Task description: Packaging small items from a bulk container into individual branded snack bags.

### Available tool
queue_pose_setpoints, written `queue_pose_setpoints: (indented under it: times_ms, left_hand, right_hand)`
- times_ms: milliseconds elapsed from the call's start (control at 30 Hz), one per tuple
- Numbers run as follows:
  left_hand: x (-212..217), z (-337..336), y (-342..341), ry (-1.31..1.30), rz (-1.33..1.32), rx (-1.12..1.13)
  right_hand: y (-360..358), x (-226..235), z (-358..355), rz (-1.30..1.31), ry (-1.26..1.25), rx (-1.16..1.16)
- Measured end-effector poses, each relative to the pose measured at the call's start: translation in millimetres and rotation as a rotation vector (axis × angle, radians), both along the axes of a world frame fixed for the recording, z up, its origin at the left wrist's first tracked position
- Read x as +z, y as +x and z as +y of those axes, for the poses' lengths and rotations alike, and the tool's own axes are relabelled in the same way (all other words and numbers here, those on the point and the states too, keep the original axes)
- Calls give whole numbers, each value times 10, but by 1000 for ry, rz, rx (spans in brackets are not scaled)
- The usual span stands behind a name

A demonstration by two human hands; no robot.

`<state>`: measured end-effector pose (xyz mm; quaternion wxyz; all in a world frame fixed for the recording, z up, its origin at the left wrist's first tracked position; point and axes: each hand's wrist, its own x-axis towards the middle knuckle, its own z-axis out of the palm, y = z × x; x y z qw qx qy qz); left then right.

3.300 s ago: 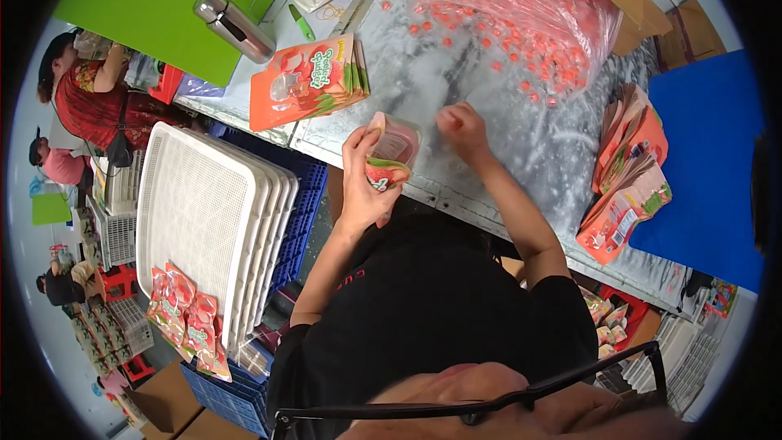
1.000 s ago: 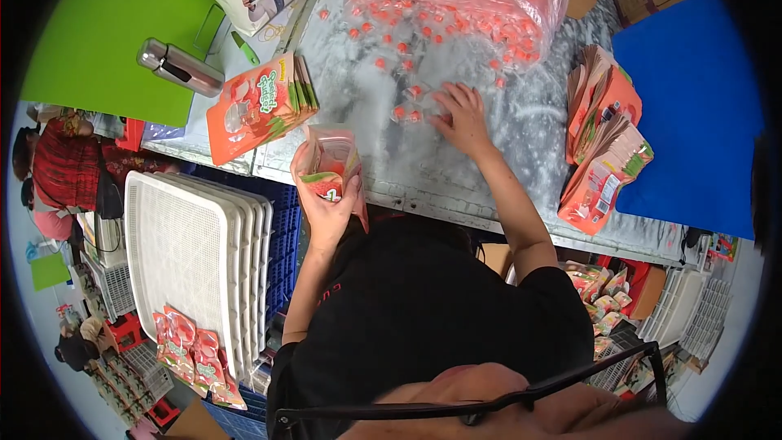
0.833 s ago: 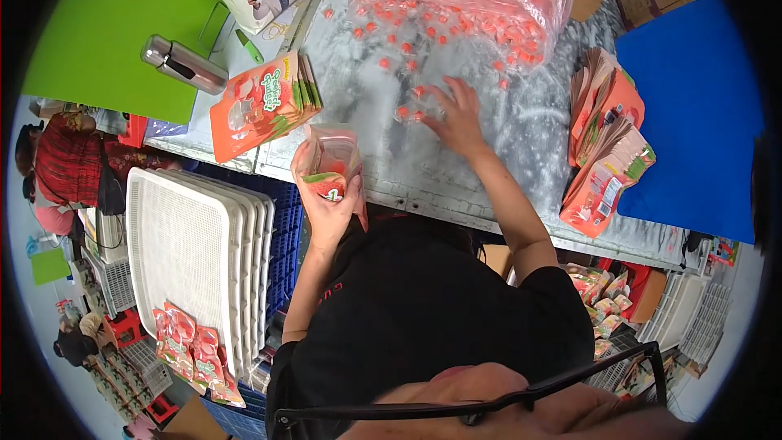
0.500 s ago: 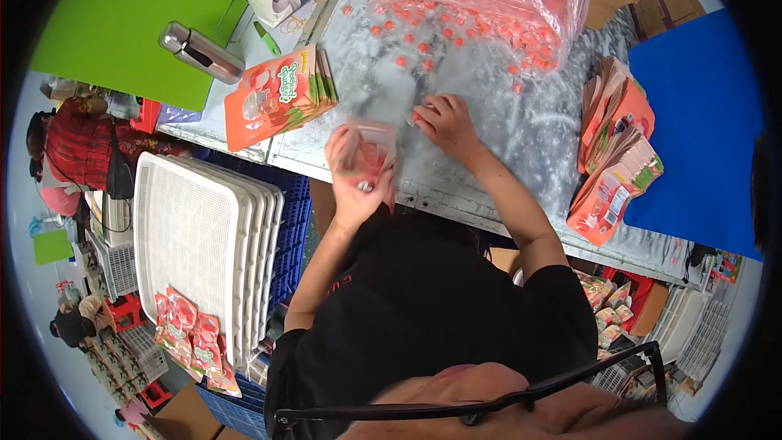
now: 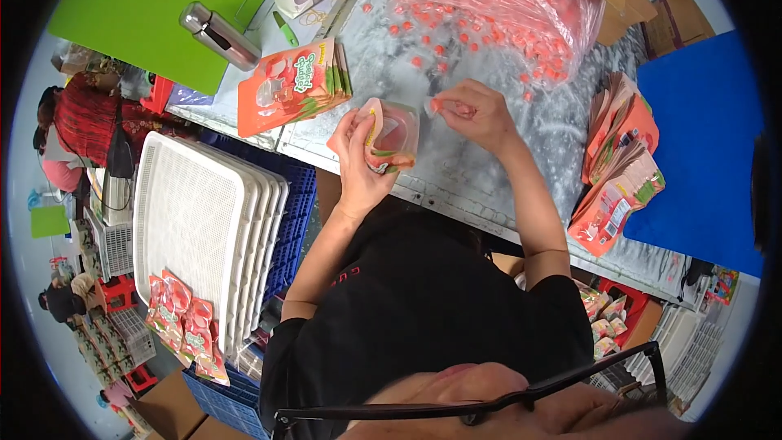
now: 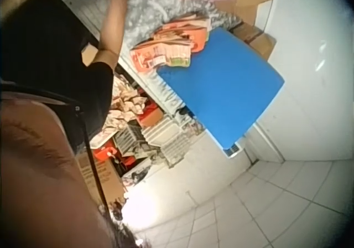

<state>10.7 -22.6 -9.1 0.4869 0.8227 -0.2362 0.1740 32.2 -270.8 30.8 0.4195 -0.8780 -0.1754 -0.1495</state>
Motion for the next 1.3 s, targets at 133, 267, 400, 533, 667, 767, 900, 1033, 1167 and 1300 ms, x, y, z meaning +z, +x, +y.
queue_pose_setpoints:
  times_ms: [133,267,400,533,667,767,900,1033,1167,1300]
  left_hand:
    - [-60,-64,13,52,-19,-10]
    - [10,-171,-21,31,-13,-30]
    - [31,-209,-51,20,53,-28]
    - [14,-254,-26,3,51,-32]
    - [64,-280,-42,-30,20,-12]
    - [48,-335,-6,-18,25,9]
    - [66,-421,69,-150,-14,73]
    - [-73,-391,167,-65,-113,186]
    - [-311,-343,135,-260,-271,242]
    - [-199,-486,-37,-283,-122,-19]
  right_hand:
    - [-74,516,192,-17,-202,160]
    - [-21,535,433,-41,-164,137]
    - [35,382,571,101,283,-31]
    - [56,270,694,278,955,9]
    - [-13,290,721,293,1326,165]
    - [-6,308,681,240,1324,206]
    - [-60,491,614,65,860,101]
    - [-191,752,766,-65,230,131]
    - [-158,596,985,-73,-241,149]
    - [-96,713,647,213,-459,409]
